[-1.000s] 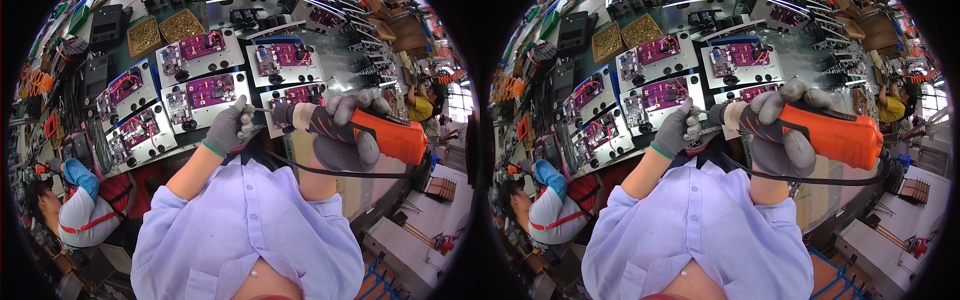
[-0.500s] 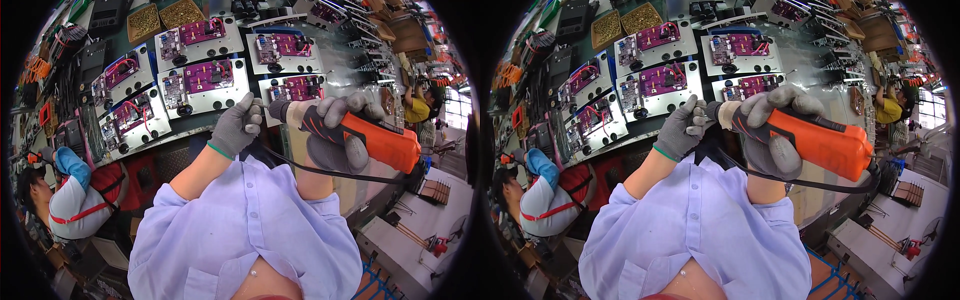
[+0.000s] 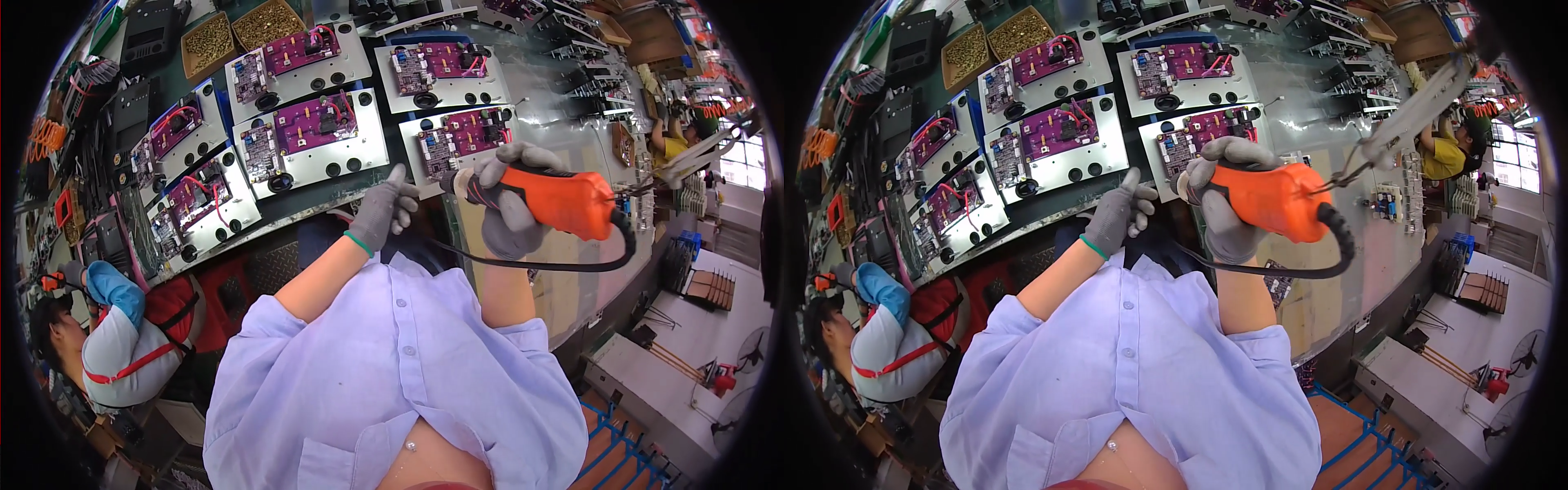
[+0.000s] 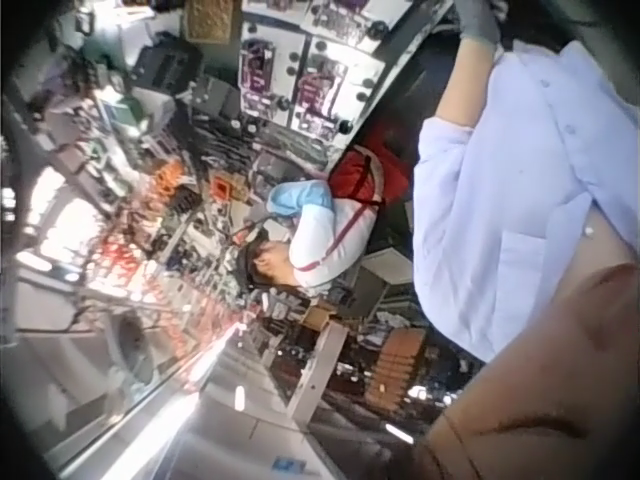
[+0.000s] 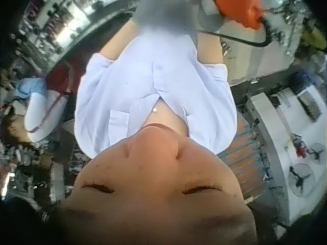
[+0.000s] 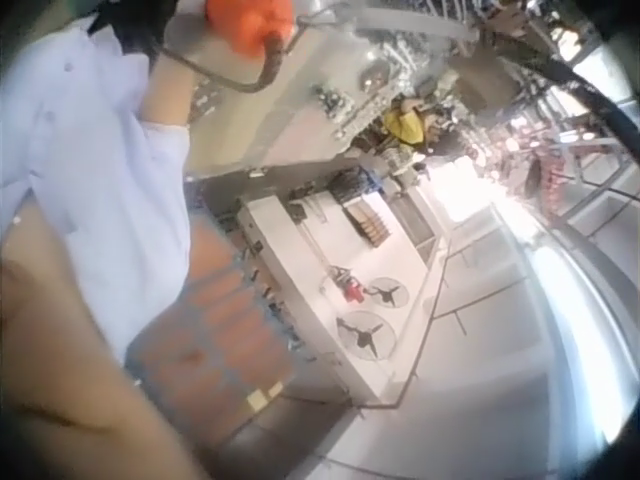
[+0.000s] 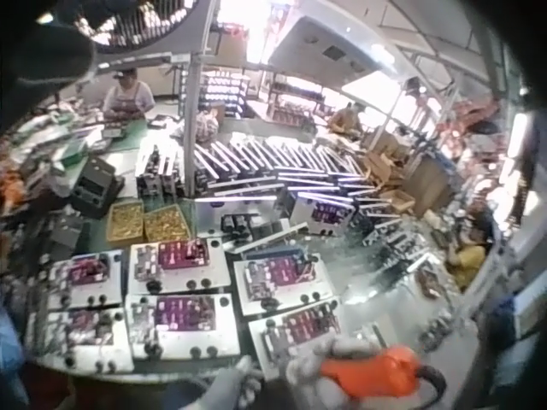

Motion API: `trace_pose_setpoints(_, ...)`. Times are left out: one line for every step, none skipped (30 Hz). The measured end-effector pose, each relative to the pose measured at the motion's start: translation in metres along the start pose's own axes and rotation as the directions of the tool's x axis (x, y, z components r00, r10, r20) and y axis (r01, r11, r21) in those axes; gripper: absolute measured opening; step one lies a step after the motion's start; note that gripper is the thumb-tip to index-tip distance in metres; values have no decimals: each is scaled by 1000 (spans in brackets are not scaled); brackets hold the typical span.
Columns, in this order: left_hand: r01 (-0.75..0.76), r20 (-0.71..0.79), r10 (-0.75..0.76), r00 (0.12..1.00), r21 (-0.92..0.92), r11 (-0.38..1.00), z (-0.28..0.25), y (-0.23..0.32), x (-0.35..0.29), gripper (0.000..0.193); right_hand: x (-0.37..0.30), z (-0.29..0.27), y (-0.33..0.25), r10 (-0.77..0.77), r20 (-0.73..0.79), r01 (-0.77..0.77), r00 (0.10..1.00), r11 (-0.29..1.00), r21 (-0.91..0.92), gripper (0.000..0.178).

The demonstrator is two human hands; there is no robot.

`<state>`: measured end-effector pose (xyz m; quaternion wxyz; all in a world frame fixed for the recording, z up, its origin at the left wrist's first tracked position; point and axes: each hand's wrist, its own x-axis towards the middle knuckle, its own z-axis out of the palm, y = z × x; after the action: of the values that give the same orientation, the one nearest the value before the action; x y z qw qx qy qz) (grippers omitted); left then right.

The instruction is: Use an electric screwdriver to secure components onto circuit boards and organize completed units.

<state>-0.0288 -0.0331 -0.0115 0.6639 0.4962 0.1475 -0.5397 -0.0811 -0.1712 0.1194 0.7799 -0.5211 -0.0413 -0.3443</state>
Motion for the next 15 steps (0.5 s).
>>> trace_pose_setpoints(78,-45,-74,996,91,993,-5,-3,7,48,-2,-3,3,1,-3,-1,1000,1000,-1,46)
trace_pose_setpoints(81,-45,-77,996,91,993,-7,-7,11,48,-2,-6,6,0,-18,0,1000,1000,3,46)
trace_pose_setpoints(15,-13,-13,1000,175,984,-6,-10,11,44,-4,-8,7,2,-35,-2,999,1000,8,47)
trace_pose_setpoints(-53,25,48,999,255,965,-4,-12,10,40,-6,-8,8,6,-38,-6,999,1000,8,47)
trace_pose_setpoints(-37,57,22,998,267,963,-3,-13,14,37,-8,-9,8,20,-66,-23,998,999,-46,46)
trace_pose_setpoints(-36,58,21,998,267,963,0,-13,19,37,-8,-10,9,29,-91,-38,995,994,-101,46)
trace_pose_setpoints(-26,32,18,999,258,966,3,-15,23,33,-7,-12,10,29,-91,-39,995,994,-102,46)
trace_pose_setpoints(-16,5,15,1000,249,968,4,-16,27,29,-5,-15,10,35,-72,-39,997,998,-54,47)
trace_pose_setpoints(-14,2,14,1000,247,969,4,-18,30,29,-6,-17,11,42,-52,-42,998,999,-3,50)
trace_pose_setpoints(-19,25,12,1000,281,960,3,-20,32,27,-7,-17,12,45,-52,-45,998,999,-2,50)
trace_pose_setpoints(-24,49,9,999,313,949,2,-23,35,26,-8,-17,12,46,-79,-50,996,998,-47,47)
trace_pose_setpoints(-22,49,7,999,313,950,4,-23,36,26,-9,-17,12,44,-109,-55,993,994,-95,46)
trace_pose_setpoints(-20,21,14,1000,323,946,7,-24,37,24,-10,-19,13,46,-111,-57,993,994,-96,46)
trace_pose_setpoints(-19,-6,22,1000,333,943,9,-24,38,23,-10,-23,15,26,-94,-36,995,994,-101,48)
trace_pose_setpoints(-18,-7,22,1000,331,944,10,-25,40,23,-10,-25,16,8,-75,-15,997,994,-105,50)
